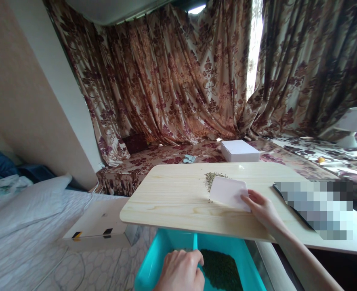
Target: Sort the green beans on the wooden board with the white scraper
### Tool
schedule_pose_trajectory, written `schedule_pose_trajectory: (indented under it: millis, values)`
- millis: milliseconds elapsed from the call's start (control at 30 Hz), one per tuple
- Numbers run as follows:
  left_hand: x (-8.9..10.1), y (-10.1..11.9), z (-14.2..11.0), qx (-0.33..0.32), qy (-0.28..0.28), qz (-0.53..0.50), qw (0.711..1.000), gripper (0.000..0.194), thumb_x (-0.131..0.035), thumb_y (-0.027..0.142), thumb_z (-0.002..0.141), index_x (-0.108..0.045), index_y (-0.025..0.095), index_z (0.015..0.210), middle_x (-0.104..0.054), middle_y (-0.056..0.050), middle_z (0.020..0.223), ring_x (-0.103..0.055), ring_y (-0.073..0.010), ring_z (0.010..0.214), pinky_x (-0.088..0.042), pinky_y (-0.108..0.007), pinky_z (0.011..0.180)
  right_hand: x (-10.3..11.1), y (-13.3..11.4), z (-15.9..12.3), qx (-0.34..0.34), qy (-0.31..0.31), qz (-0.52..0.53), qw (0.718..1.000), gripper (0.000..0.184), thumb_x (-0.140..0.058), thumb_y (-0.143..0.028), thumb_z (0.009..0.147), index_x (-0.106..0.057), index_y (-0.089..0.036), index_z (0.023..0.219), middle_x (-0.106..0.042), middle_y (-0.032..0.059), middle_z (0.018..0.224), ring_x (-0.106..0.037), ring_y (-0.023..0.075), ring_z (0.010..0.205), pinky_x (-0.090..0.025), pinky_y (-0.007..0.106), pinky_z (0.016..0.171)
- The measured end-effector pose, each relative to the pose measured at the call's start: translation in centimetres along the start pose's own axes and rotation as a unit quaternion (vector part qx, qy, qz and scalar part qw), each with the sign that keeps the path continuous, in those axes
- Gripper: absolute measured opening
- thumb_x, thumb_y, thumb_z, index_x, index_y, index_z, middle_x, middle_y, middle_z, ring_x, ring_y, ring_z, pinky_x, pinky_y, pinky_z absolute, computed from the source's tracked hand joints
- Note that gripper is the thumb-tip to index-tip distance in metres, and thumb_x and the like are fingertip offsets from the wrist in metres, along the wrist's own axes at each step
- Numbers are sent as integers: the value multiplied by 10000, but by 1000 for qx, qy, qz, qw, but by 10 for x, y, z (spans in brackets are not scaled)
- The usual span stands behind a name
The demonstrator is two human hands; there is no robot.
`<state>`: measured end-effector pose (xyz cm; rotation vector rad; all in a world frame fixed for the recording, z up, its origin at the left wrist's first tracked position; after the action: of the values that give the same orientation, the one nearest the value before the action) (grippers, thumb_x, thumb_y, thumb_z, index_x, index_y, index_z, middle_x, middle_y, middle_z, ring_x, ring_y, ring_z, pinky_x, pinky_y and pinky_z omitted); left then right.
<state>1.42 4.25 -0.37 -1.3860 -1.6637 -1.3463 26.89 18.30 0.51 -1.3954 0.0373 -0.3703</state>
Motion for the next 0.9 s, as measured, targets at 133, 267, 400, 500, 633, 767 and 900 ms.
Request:
schedule_pose_trajectory:
  millis: [133,267,400,500,633,767,900]
  values:
    - [0,-2,1,1,3,2,1000,405,-374,202,827,-640,270,1125,-665,-59,1089,-561,-250,1074,-385,-378,952,-7,-1,0,3,-15,16,1000,258,-654,-412,618,-673,-219,789,-777,91,921,-718,306,881,-570,359,689]
    - [0,-3,2,1,3,-7,1000,395,-376,214,833,-639,267,1123,-663,-56,1098,-558,-247,1078,-377,-371,966,-9,-1,-1,6,-24,19,1000,277,-667,-433,614,-679,-214,782,-774,99,932,-718,298,869,-570,360,710]
    - [2,-2,-1,0,7,-13,1000,390,-369,219,840,-642,264,1113,-665,-57,1082,-561,-244,1071,-379,-368,967,-5,-3,-1,19,-29,7,999,318,-682,-470,626,-700,-204,800,-774,105,916,-715,300,857,-562,371,727]
    - [3,-3,-3,3,11,-14,1000,390,-367,212,839,-644,263,1108,-664,-56,1083,-561,-243,1070,-381,-367,967,1,-2,-1,18,-19,9,1000,331,-695,-488,615,-700,-206,787,-776,99,873,-713,304,847,-559,371,721]
    - [3,-4,-2,3,10,-11,1000,394,-368,207,838,-645,262,1113,-667,-57,1083,-563,-248,1071,-386,-372,965,1,-1,-2,13,-24,6,1000,300,-689,-452,626,-700,-210,802,-776,95,907,-709,306,883,-555,365,745]
    - [4,-5,-1,1,10,-1,1000,401,-378,200,831,-648,265,1120,-673,-62,1071,-577,-254,1059,-395,-377,955,-7,-1,0,20,-37,17,999,302,-668,-453,627,-679,-216,813,-774,92,923,-710,302,892,-553,371,770]
    - [5,-8,0,5,11,4,1000,397,-388,201,824,-652,265,1113,-678,-63,1054,-585,-254,1046,-406,-369,940,-15,0,5,20,-53,17,998,309,-665,-477,624,-667,-221,796,-776,86,854,-715,301,856,-564,368,718]
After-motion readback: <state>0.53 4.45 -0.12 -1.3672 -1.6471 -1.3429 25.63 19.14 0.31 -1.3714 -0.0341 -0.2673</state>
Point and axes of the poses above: each hand's wrist, its own z-axis towards the middle knuckle, its own x-axis out of the back of the hand, y = z × x, the point moved 7 cm from there along z, towards the middle knuckle
